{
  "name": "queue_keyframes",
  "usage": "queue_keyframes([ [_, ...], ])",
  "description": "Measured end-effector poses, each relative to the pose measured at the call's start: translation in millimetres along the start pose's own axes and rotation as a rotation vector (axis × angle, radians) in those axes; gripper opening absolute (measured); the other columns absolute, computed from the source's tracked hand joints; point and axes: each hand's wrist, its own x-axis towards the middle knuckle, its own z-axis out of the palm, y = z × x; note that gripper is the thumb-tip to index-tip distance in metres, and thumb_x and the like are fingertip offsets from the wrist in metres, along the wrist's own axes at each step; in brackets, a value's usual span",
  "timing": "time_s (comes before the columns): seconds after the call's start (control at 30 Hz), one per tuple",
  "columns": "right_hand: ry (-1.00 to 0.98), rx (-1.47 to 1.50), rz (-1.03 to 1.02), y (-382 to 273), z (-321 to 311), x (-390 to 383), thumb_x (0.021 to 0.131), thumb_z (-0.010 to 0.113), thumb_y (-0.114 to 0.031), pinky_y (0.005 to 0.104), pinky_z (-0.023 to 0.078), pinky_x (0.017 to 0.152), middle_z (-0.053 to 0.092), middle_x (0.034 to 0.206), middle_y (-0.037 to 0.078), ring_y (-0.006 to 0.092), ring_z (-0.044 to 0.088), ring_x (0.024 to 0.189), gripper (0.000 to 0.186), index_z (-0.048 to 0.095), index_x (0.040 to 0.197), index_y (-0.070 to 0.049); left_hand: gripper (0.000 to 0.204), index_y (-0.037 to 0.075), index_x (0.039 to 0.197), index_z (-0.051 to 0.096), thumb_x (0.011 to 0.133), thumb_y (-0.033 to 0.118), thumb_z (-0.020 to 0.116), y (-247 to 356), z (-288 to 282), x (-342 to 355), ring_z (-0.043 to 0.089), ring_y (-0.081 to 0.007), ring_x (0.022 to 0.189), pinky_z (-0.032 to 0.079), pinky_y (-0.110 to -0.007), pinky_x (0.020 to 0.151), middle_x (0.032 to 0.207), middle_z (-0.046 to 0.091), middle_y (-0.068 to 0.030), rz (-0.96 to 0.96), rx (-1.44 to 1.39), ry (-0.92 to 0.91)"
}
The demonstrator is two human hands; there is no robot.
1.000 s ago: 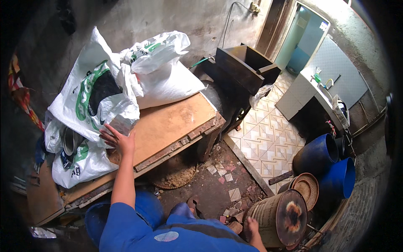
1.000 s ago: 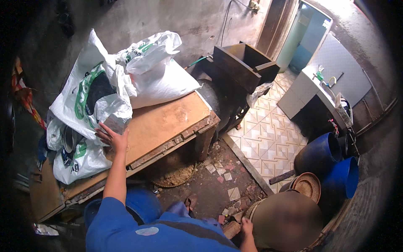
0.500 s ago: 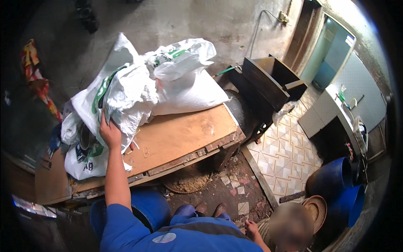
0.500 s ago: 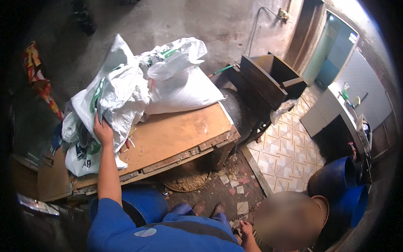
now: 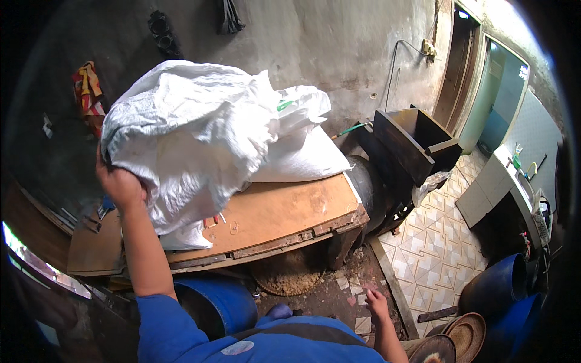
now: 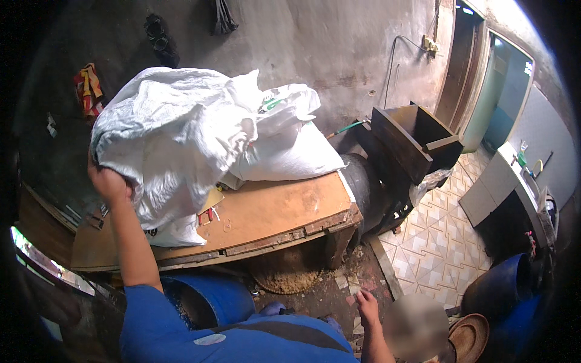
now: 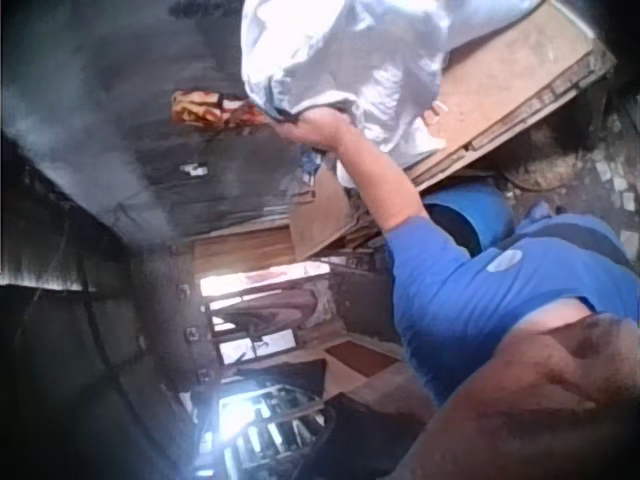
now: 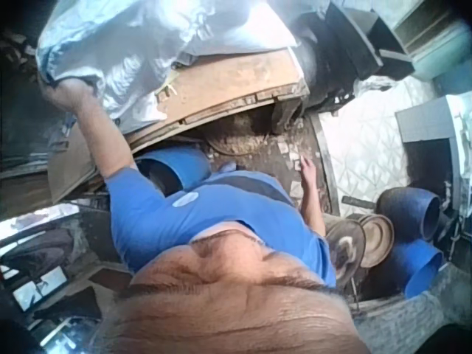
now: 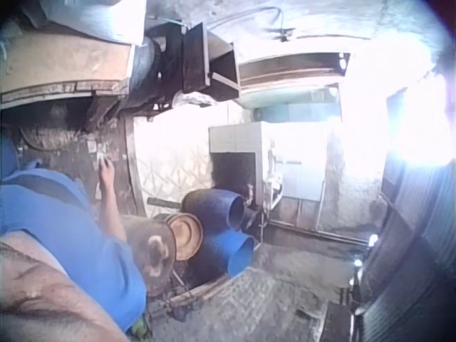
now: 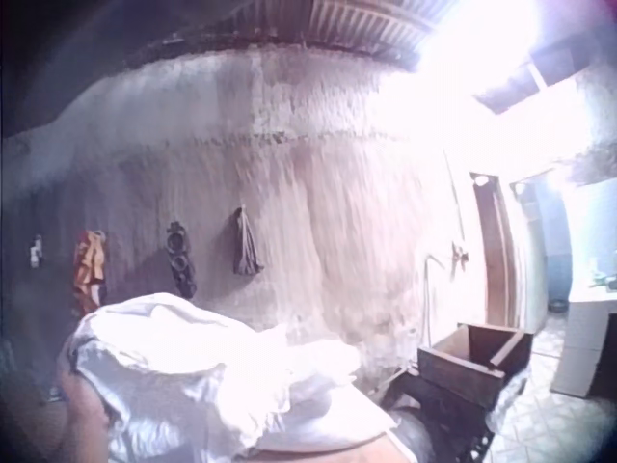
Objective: The person opens a large white sack containing grains and uses a metal bowl to scoop and transfer the contents into another sack. The person repeatedly scoops and pours the grains between the two sacks.
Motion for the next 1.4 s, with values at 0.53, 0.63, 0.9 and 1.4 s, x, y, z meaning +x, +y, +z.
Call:
queue_keyframes([
  [0.53, -0.747, -0.398, -0.665, -221.8, 86.4, -163.3, 0.084, 0.079, -0.03, 0.0471, 0.043, 0.104, 0.059, 0.131, 0.016, 0.0327, 0.057, 0.121, 0.066, 0.049, 0.137, -0.003, 0.056, 0.002, 0.151, 0.038, 0.098, 0.013, 0.054, 113.8, 6.3, -192.3, 0.041, -0.0324, 0.139, 0.033, -0.045, 0.115, 0.153, 0.042, -0.0189, 0.029, -0.425, -0.489],
  [0.63, -0.001, -1.072, -1.209, -170.0, 52.9, -145.6, 0.088, 0.071, -0.032, 0.0511, 0.044, 0.102, 0.063, 0.126, 0.016, 0.0367, 0.06, 0.118, 0.048, 0.061, 0.127, -0.005, 0.057, 0.004, 0.155, 0.033, 0.1, 0.007, 0.05, 117.9, 41.2, -242.1, 0.033, -0.0315, 0.145, 0.027, -0.044, 0.119, 0.158, 0.037, -0.0181, -0.23, -0.773, -0.838],
  [0.9, 0.038, -0.059, -0.982, -129.0, -24.6, -131.4, 0.104, 0.049, -0.041, 0.05, 0.035, 0.114, 0.055, 0.143, 0.015, 0.0337, 0.05, 0.132, 0.055, 0.047, 0.146, -0.006, 0.052, 0.003, 0.153, 0.04, 0.102, 0.01, 0.047, 115.2, 60.9, -325.7, 0.045, -0.0291, 0.141, 0.033, -0.045, 0.12, 0.156, 0.043, -0.0168, -1.346, -0.96, -0.969],
  [1.4, -0.038, 0.869, -0.462, -96.8, -150.6, -157.5, 0.1, 0.053, -0.016, 0.0451, 0.055, 0.096, 0.065, 0.127, 0.014, 0.0286, 0.068, 0.111, 0.041, 0.052, 0.139, -0.001, 0.051, -0.004, 0.132, 0.058, 0.104, 0.034, 0.042, -50.7, 71.0, -362.5, 0.064, -0.0322, 0.119, 0.049, -0.049, 0.107, 0.129, 0.065, -0.0198, -1.934, -0.917, -0.776],
])
